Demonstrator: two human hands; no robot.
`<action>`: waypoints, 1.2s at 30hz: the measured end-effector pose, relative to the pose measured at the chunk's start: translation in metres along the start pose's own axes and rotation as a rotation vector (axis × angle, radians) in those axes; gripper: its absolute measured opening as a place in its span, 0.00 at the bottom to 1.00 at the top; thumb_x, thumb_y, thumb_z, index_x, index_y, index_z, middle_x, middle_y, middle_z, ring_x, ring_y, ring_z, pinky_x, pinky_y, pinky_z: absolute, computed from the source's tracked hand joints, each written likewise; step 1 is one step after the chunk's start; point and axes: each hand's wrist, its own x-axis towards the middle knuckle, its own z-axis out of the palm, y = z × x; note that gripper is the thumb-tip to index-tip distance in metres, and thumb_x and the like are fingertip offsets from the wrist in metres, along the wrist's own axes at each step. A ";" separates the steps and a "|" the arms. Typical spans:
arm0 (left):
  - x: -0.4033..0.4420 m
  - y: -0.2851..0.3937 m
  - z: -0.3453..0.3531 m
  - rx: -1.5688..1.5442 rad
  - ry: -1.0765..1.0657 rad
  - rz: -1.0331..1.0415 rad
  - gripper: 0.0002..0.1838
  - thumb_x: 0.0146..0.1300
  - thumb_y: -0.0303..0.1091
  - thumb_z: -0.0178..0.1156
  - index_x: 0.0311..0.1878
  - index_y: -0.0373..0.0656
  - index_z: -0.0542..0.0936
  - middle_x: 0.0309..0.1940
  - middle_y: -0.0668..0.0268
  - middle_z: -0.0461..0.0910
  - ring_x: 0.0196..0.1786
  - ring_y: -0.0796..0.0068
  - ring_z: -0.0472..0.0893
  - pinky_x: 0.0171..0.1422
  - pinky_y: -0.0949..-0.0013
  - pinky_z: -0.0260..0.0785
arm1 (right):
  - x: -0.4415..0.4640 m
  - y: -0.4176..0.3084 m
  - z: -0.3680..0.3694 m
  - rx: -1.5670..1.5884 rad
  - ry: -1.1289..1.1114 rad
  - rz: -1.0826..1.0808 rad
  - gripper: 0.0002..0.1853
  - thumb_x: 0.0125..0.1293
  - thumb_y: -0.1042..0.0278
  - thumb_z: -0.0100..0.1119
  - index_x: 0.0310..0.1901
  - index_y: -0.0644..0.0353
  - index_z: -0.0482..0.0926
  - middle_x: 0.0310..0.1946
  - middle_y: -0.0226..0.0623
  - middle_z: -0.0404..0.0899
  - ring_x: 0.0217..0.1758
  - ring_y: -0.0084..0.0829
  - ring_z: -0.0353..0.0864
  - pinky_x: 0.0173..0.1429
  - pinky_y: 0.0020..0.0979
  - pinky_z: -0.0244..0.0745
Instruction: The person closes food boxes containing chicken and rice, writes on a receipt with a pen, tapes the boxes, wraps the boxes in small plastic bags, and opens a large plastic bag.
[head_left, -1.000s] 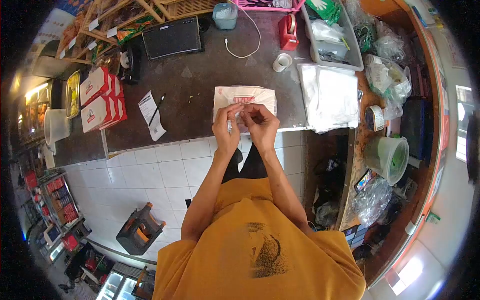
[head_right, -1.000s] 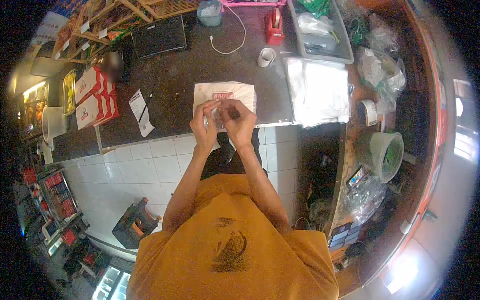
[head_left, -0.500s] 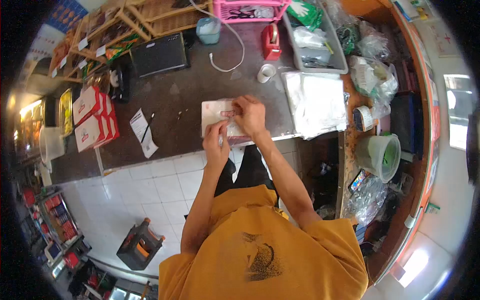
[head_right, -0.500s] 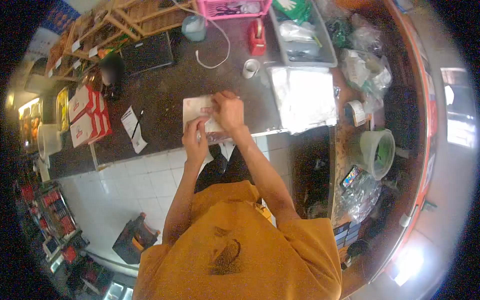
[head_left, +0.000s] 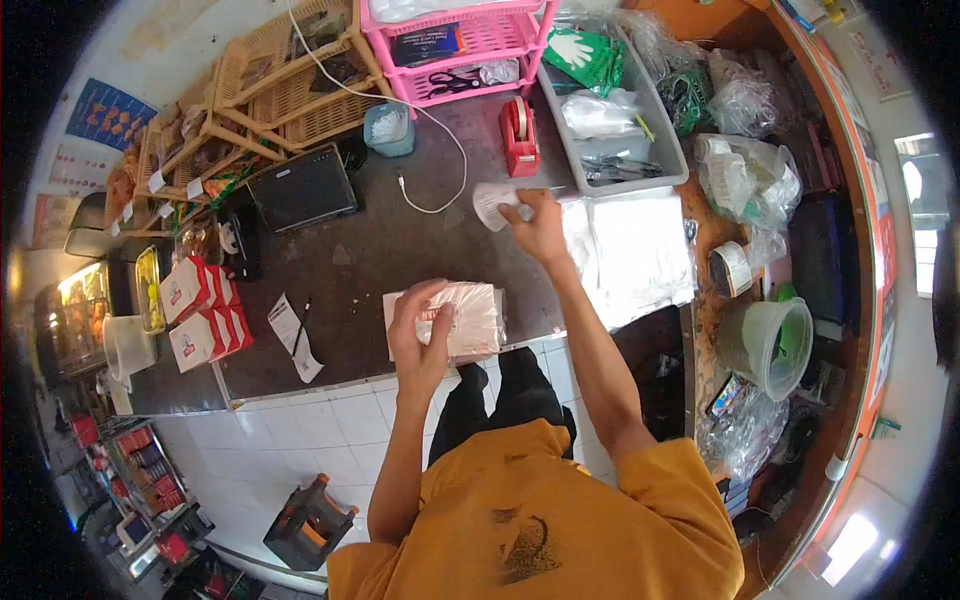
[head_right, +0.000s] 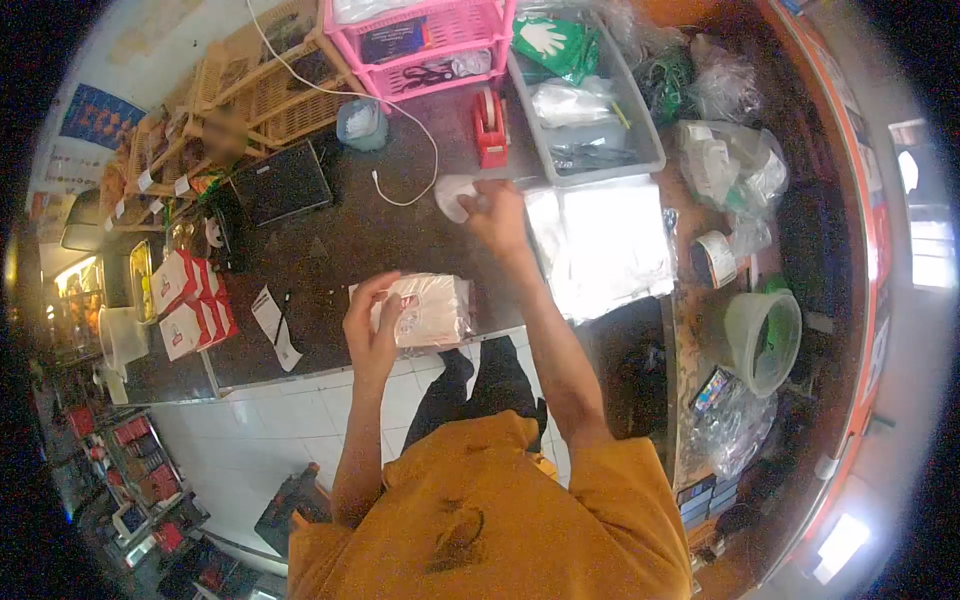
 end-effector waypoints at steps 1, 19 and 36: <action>0.007 0.000 0.003 -0.101 -0.046 -0.092 0.18 0.69 0.38 0.62 0.57 0.39 0.81 0.53 0.57 0.81 0.57 0.64 0.79 0.64 0.63 0.67 | -0.009 -0.022 -0.030 0.234 0.030 0.060 0.13 0.61 0.65 0.72 0.44 0.63 0.86 0.40 0.37 0.86 0.45 0.32 0.80 0.54 0.33 0.73; 0.015 -0.010 -0.012 0.473 -0.134 0.340 0.13 0.60 0.30 0.67 0.49 0.45 0.85 0.53 0.62 0.83 0.59 0.57 0.77 0.64 0.55 0.66 | -0.202 -0.110 -0.051 0.047 -0.309 0.531 0.24 0.62 0.45 0.70 0.33 0.64 0.81 0.24 0.48 0.83 0.29 0.51 0.85 0.35 0.44 0.78; 0.126 -0.024 0.036 -0.225 -0.456 -0.203 0.16 0.66 0.34 0.65 0.55 0.40 0.84 0.52 0.62 0.86 0.59 0.69 0.80 0.65 0.61 0.68 | -0.043 0.037 -0.030 0.302 0.102 0.388 0.31 0.66 0.46 0.68 0.58 0.66 0.76 0.45 0.50 0.84 0.45 0.43 0.86 0.48 0.38 0.80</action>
